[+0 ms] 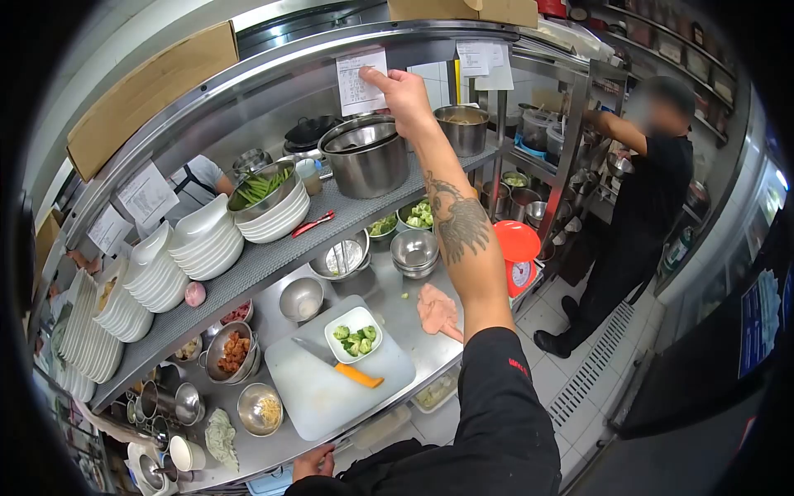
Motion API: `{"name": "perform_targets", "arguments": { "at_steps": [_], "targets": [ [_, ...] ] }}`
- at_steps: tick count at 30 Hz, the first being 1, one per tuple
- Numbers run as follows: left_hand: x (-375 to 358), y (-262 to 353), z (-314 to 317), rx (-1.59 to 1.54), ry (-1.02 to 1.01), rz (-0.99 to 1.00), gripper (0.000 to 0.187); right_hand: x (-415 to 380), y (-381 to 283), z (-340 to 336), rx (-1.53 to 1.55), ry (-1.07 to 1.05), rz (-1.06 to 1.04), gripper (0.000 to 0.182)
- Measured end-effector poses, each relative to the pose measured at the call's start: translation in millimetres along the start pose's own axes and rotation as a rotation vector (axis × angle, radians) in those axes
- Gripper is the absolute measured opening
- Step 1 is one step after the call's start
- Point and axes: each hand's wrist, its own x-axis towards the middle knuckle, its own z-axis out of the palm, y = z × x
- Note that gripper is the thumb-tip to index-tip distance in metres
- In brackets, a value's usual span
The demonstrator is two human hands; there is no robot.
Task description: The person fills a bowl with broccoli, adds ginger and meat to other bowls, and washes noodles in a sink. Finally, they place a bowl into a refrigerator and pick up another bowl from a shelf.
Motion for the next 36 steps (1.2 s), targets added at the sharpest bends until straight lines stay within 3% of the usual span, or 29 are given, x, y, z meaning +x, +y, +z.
{"name": "perform_targets", "arguments": {
  "at_steps": [8,10,13,31,33,34,36],
  "targets": [
    [-4.4,2.8,13.8,0.038,-0.039,0.023,0.02,-4.8,-14.3,-3.1,0.008,-0.054,0.053,0.028],
    [-0.2,18.6,6.5,0.022,-0.125,-0.165,0.021,-5.3,-15.5,-3.0,-0.002,-0.051,0.056,0.028],
    [1.6,5.1,9.4,0.094,-0.049,-0.011,0.021,-1.1,-12.7,-6.3,-0.018,-0.047,0.07,0.031],
    [4.0,3.2,12.9,0.006,-0.049,0.09,0.02,-4.4,-24.2,-3.8,-0.104,-0.044,0.099,0.039],
    [3.2,7.9,9.7,0.007,-0.069,0.089,0.02,-6.4,-29.0,-3.1,-0.23,-0.018,0.103,0.041],
    [4.2,13.3,6.7,0.011,-0.081,0.088,0.02,-5.6,-33.9,-3.0,-0.356,-0.035,0.101,0.053],
    [4.2,20.5,3.3,0.005,-0.1,0.063,0.02,-9.9,-43.1,-7.5,-0.518,0.001,0.103,0.059]
  ]
}}
